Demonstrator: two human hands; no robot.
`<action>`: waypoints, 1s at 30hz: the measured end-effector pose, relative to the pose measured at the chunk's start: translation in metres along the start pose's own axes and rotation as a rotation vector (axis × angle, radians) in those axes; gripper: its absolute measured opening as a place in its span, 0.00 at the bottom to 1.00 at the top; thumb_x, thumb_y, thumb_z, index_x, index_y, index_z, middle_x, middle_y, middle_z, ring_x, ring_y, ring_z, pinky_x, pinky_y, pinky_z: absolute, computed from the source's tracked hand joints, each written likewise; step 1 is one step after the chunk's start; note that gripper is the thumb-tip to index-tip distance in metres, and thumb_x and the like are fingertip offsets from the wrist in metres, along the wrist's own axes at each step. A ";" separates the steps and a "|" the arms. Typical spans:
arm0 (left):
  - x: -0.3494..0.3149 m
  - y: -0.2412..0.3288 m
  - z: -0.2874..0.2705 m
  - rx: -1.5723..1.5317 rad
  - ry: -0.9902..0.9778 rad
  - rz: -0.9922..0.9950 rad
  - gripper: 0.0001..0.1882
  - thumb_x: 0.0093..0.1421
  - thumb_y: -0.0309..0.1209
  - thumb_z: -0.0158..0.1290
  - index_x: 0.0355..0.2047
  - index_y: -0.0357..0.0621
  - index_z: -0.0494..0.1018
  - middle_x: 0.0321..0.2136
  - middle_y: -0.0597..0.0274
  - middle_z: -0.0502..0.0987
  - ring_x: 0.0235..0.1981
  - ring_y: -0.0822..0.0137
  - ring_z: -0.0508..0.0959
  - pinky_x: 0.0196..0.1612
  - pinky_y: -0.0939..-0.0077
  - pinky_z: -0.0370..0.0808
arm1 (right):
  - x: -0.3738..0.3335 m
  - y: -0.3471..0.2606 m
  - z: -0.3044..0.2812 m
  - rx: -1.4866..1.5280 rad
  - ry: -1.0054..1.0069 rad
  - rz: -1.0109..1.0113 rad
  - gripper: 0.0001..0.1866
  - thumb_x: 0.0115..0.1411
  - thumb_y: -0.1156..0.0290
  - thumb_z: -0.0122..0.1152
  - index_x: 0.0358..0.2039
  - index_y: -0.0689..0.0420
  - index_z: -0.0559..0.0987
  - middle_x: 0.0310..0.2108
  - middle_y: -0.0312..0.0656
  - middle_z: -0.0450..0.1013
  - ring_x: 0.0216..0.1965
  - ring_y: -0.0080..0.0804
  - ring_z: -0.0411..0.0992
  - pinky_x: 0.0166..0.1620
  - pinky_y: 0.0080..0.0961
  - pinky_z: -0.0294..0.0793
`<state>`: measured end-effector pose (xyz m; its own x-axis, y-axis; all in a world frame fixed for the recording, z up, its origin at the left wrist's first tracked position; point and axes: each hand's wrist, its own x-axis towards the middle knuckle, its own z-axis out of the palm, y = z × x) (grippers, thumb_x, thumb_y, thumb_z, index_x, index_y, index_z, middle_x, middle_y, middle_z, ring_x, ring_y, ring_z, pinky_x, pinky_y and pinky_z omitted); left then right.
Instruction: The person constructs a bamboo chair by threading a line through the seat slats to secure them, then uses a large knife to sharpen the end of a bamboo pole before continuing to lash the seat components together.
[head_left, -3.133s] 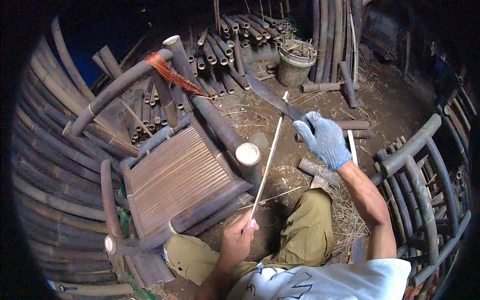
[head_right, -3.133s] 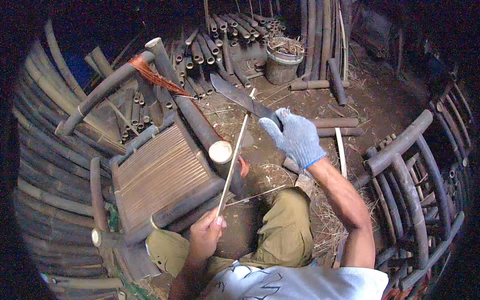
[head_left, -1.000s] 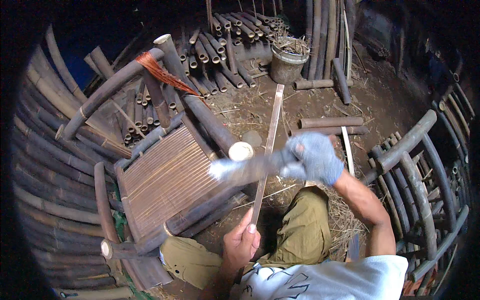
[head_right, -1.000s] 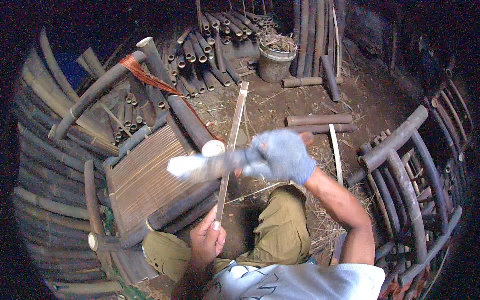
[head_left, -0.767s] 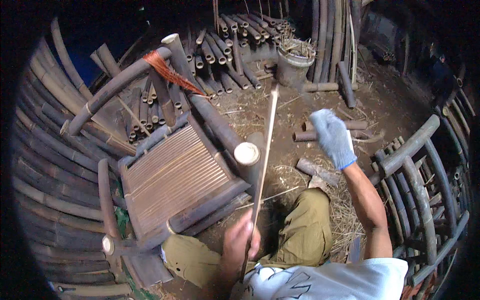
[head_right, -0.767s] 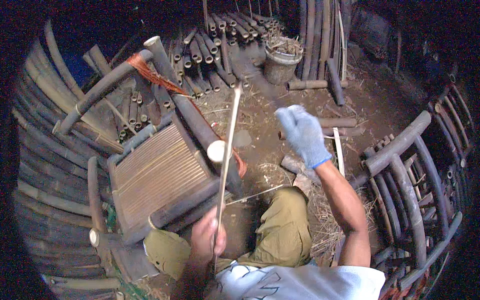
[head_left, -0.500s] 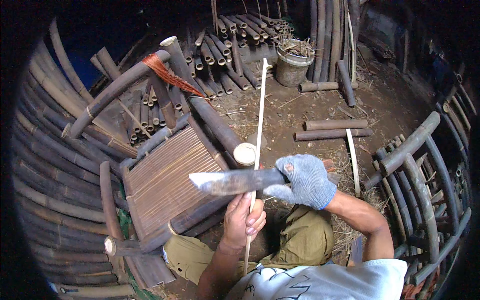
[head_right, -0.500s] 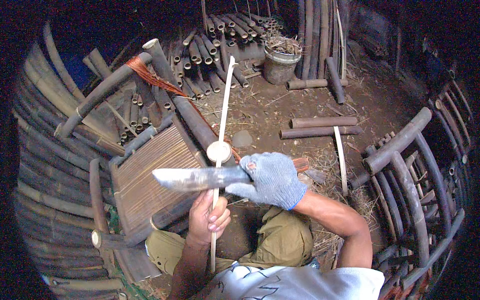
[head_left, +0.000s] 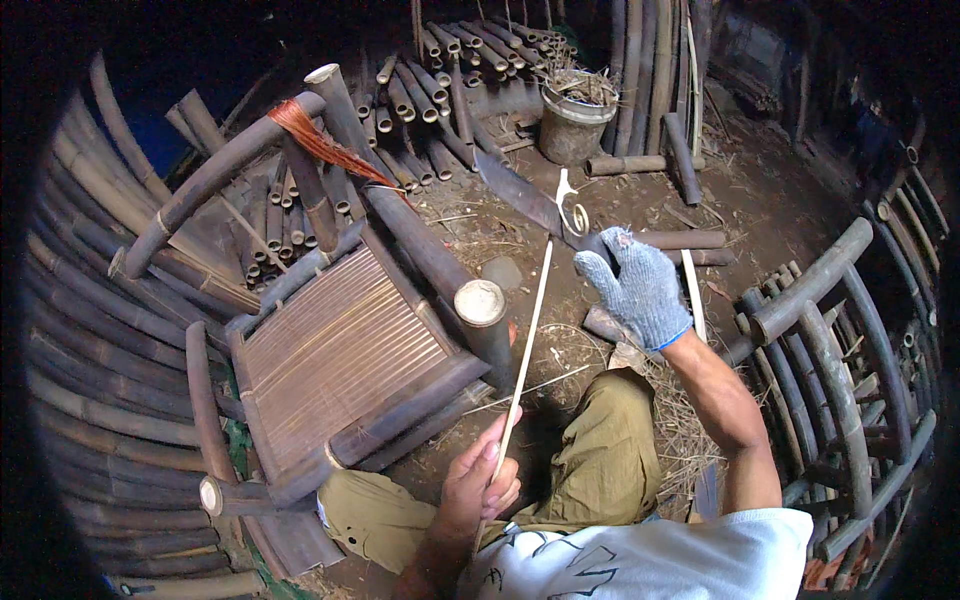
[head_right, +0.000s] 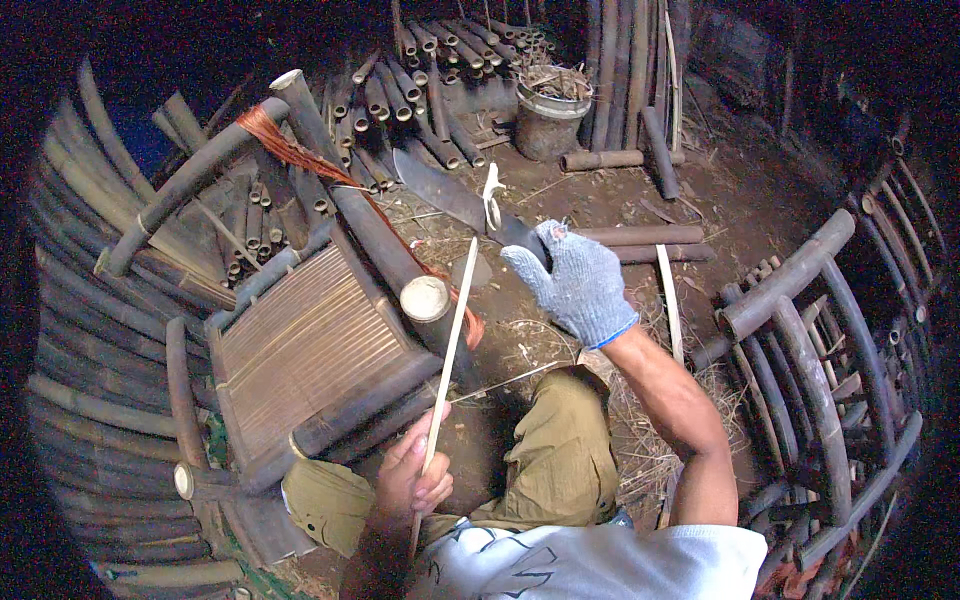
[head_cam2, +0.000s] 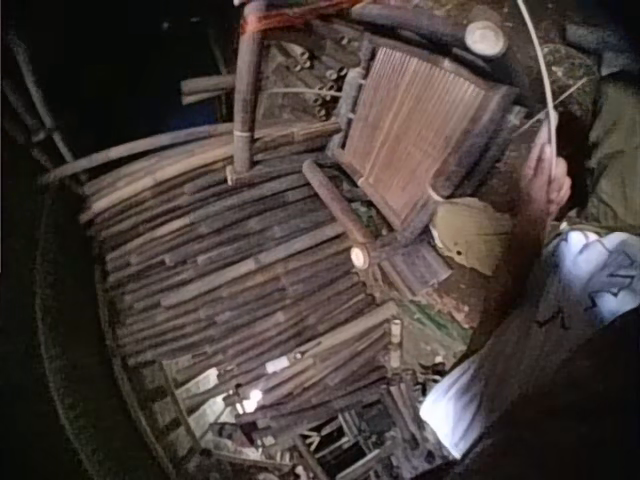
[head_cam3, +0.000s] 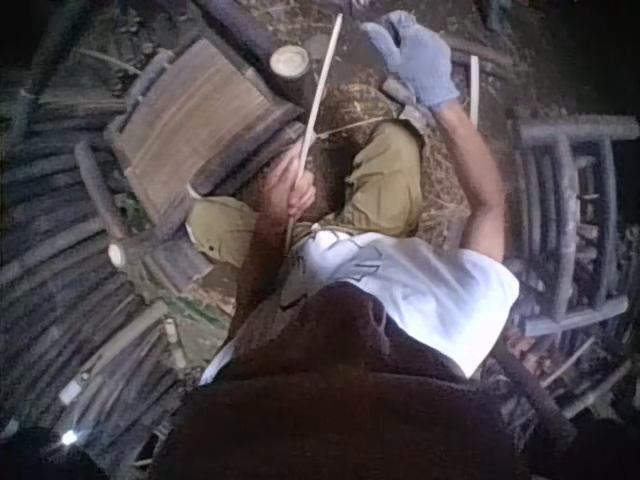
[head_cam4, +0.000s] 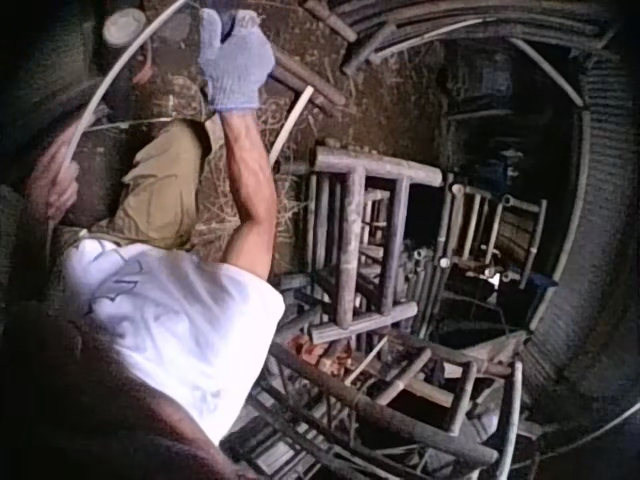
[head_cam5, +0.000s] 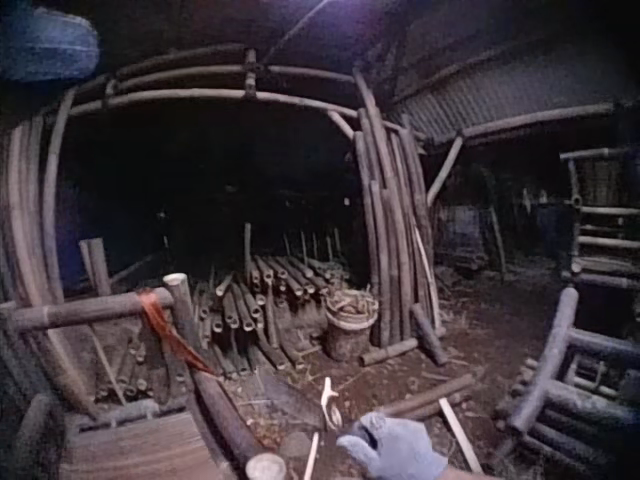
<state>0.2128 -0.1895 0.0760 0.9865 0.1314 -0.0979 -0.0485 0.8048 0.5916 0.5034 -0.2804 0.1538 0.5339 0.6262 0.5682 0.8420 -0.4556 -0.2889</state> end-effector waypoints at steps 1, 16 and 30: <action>0.000 0.000 0.002 0.010 0.003 -0.003 0.28 0.73 0.37 0.33 0.69 0.43 0.44 0.10 0.70 0.56 0.08 0.77 0.55 0.12 0.82 0.58 | -0.005 -0.005 0.003 0.075 0.003 0.023 0.22 0.60 0.46 0.57 0.30 0.56 0.76 0.24 0.49 0.74 0.27 0.49 0.76 0.29 0.40 0.74; 0.017 -0.005 -0.001 -0.067 -0.014 -0.047 0.27 0.73 0.38 0.33 0.69 0.46 0.44 0.10 0.70 0.56 0.07 0.76 0.55 0.11 0.80 0.58 | -0.001 0.034 0.019 -0.327 -0.228 -0.448 0.10 0.52 0.61 0.60 0.25 0.54 0.78 0.22 0.48 0.75 0.27 0.45 0.78 0.32 0.42 0.76; 0.078 0.030 0.029 0.555 0.179 0.245 0.22 0.73 0.38 0.38 0.60 0.36 0.62 0.18 0.64 0.70 0.10 0.79 0.65 0.12 0.86 0.62 | -0.032 -0.021 -0.009 0.131 -0.163 -0.128 0.26 0.53 0.44 0.64 0.26 0.58 0.77 0.21 0.51 0.74 0.26 0.49 0.76 0.30 0.43 0.74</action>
<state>0.2929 -0.1716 0.1091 0.9135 0.4068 -0.0109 -0.1335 0.3250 0.9362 0.4679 -0.2964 0.1491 0.4191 0.7720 0.4779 0.9007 -0.2870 -0.3261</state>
